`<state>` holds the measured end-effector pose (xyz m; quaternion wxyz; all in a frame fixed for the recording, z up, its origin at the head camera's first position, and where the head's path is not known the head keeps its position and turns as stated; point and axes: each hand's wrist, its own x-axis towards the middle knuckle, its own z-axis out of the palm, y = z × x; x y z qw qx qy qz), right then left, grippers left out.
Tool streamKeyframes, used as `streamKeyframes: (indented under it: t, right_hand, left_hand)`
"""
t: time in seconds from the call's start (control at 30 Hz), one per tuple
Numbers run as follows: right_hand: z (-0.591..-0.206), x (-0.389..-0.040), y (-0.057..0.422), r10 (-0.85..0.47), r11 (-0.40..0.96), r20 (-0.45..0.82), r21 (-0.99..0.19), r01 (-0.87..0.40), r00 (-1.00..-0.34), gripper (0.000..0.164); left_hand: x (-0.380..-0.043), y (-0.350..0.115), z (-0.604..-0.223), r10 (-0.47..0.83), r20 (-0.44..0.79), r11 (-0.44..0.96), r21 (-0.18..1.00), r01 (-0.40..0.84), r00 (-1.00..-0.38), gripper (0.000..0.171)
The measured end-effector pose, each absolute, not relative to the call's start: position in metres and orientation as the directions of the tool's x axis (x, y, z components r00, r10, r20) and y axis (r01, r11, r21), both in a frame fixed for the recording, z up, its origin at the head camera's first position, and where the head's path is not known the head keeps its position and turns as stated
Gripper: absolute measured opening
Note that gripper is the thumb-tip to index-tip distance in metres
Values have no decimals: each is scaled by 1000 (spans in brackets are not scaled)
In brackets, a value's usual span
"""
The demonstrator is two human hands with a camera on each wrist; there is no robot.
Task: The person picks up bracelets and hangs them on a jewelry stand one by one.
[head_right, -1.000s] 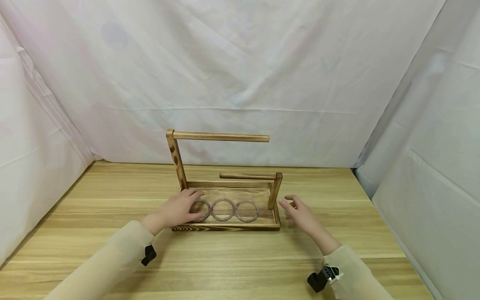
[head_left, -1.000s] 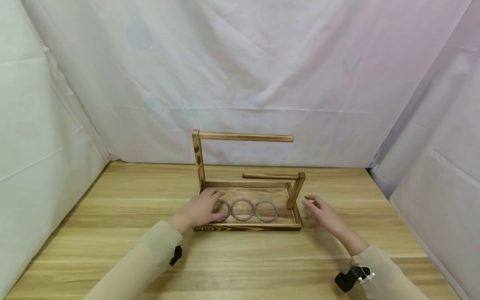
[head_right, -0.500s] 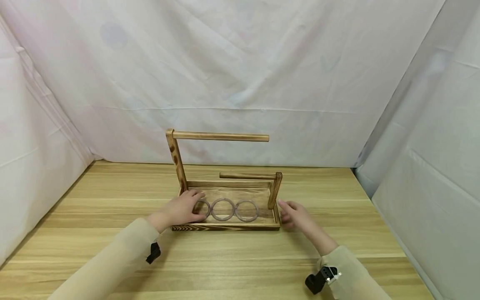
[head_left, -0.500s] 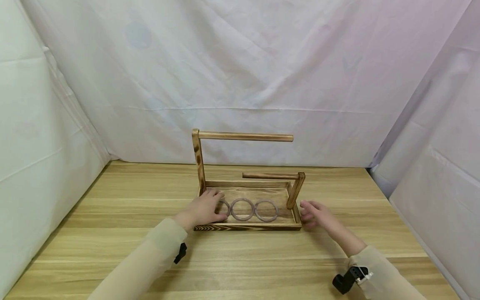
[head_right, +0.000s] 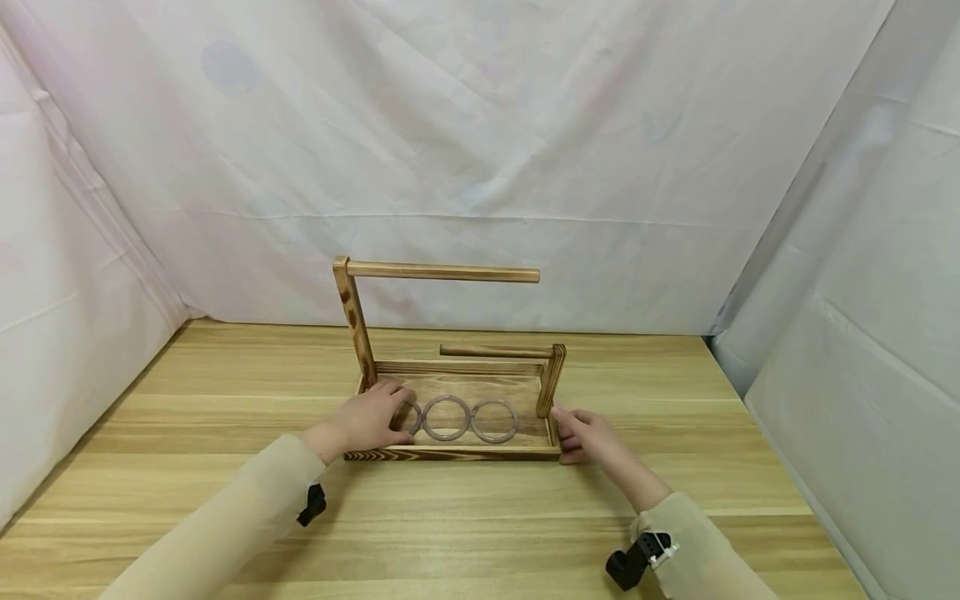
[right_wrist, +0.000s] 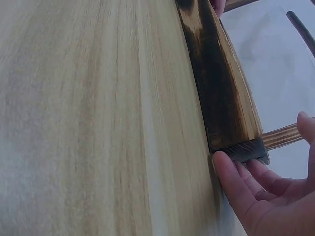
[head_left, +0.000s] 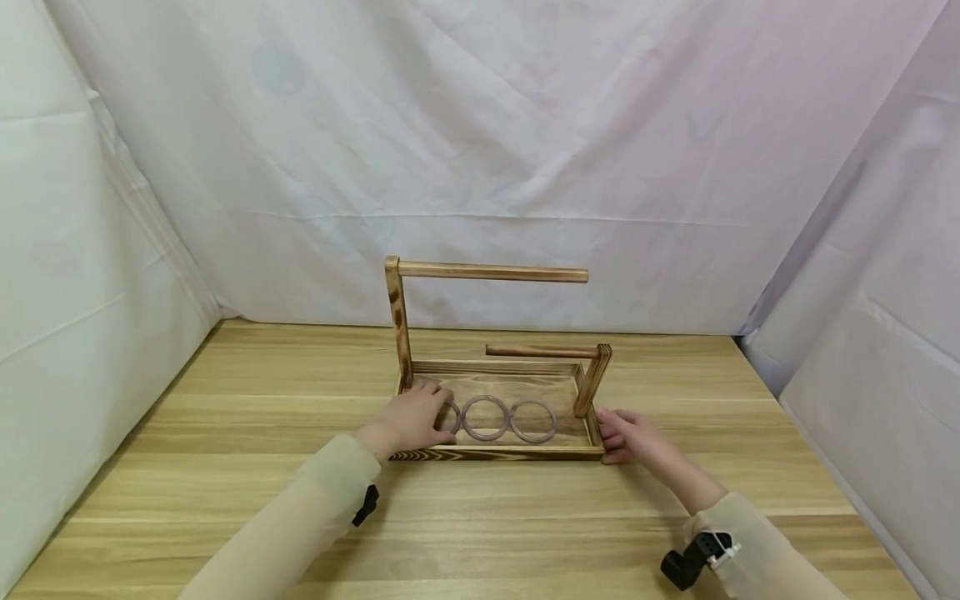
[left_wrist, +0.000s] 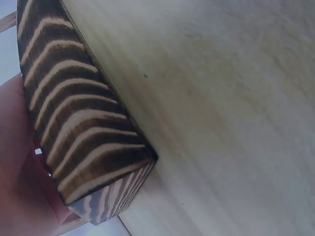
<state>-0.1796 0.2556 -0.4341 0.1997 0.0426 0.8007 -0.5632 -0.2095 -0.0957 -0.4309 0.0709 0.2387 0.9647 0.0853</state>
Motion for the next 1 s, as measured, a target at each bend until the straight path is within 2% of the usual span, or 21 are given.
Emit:
streamKeyframes:
  t: [0.17,0.5,1.0]
  right_hand:
    - [-436,-180,255,-154,354,-380,-883,308,-912,58]
    - [-441,-181,257,-151,357,-367,-886,296,-918,45]
    - [-444,-181,260,-180,356,-355,-893,276,-917,43]
  left_hand:
    - [-211,-94,-432,470,-106,874,195,445,-877,67]
    - [-210,-92,-429,485,-114,866,205,457,-867,60]
    - [-212,-91,-429,496,-74,858,193,475,-865,49]
